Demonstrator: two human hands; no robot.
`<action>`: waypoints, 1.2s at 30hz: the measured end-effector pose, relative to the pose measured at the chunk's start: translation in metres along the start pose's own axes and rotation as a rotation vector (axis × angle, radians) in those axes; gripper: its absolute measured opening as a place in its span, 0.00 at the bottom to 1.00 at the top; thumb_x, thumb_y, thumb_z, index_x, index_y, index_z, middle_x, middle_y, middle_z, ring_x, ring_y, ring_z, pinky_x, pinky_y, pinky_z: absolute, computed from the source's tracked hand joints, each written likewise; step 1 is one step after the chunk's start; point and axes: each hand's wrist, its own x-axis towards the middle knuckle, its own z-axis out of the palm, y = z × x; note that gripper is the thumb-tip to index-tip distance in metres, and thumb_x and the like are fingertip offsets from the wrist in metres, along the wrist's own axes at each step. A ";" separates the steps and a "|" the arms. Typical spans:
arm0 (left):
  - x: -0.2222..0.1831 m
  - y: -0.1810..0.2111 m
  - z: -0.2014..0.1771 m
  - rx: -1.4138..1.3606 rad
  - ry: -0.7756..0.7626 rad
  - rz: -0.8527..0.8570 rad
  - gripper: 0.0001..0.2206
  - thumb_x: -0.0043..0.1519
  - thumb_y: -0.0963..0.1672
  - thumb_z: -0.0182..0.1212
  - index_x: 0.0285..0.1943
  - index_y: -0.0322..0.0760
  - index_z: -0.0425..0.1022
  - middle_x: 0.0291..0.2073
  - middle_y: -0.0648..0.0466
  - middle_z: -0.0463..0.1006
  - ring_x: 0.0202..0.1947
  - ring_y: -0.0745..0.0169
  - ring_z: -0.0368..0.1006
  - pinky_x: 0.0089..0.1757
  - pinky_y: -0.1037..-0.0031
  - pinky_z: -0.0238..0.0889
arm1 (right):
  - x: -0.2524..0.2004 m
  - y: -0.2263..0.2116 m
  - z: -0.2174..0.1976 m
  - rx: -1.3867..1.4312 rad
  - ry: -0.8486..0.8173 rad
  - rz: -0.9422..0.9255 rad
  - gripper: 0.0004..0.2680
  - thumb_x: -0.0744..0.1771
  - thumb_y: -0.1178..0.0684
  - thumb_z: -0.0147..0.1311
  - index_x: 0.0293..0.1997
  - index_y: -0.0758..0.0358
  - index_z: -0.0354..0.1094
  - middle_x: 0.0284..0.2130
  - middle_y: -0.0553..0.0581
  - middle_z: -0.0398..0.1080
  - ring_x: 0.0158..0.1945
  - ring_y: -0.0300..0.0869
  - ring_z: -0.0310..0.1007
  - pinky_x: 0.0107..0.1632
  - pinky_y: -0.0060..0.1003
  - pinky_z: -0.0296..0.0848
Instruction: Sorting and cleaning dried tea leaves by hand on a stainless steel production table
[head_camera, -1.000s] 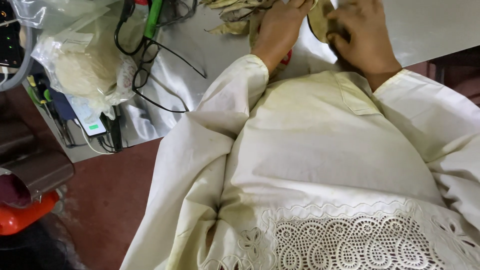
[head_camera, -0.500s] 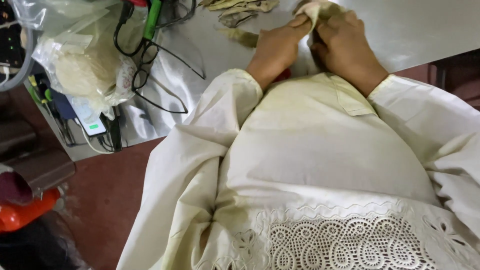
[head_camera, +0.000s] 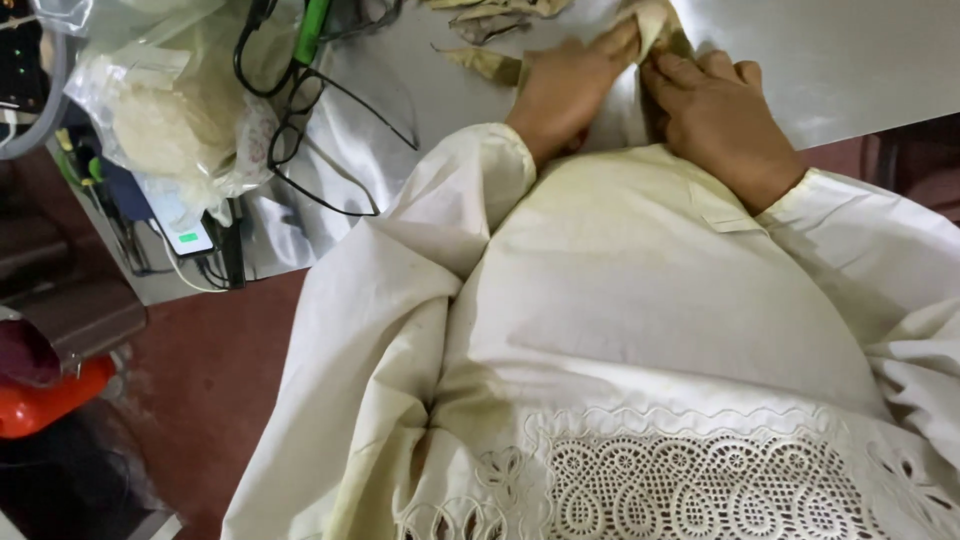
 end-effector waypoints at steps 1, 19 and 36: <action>0.005 -0.003 -0.004 -0.020 -0.052 -0.050 0.18 0.71 0.47 0.47 0.71 0.53 0.61 0.67 0.61 0.64 0.37 0.38 0.74 0.33 0.45 0.67 | 0.002 -0.003 -0.004 0.012 0.002 0.016 0.23 0.65 0.55 0.47 0.70 0.61 0.64 0.67 0.58 0.64 0.53 0.61 0.60 0.46 0.56 0.54; 0.000 -0.009 0.018 -0.017 -0.024 0.003 0.22 0.70 0.45 0.46 0.75 0.45 0.56 0.69 0.52 0.68 0.39 0.41 0.75 0.33 0.53 0.70 | 0.005 0.012 0.013 0.010 0.033 -0.033 0.22 0.63 0.57 0.49 0.67 0.66 0.66 0.68 0.62 0.62 0.74 0.57 0.54 0.55 0.55 0.60; 0.025 0.001 -0.016 -0.158 -0.151 -0.066 0.36 0.57 0.33 0.48 0.73 0.65 0.59 0.70 0.71 0.68 0.42 0.42 0.78 0.26 0.42 0.58 | 0.006 0.010 0.004 -0.057 -0.020 -0.039 0.21 0.61 0.55 0.54 0.62 0.65 0.72 0.61 0.63 0.67 0.63 0.57 0.62 0.51 0.53 0.62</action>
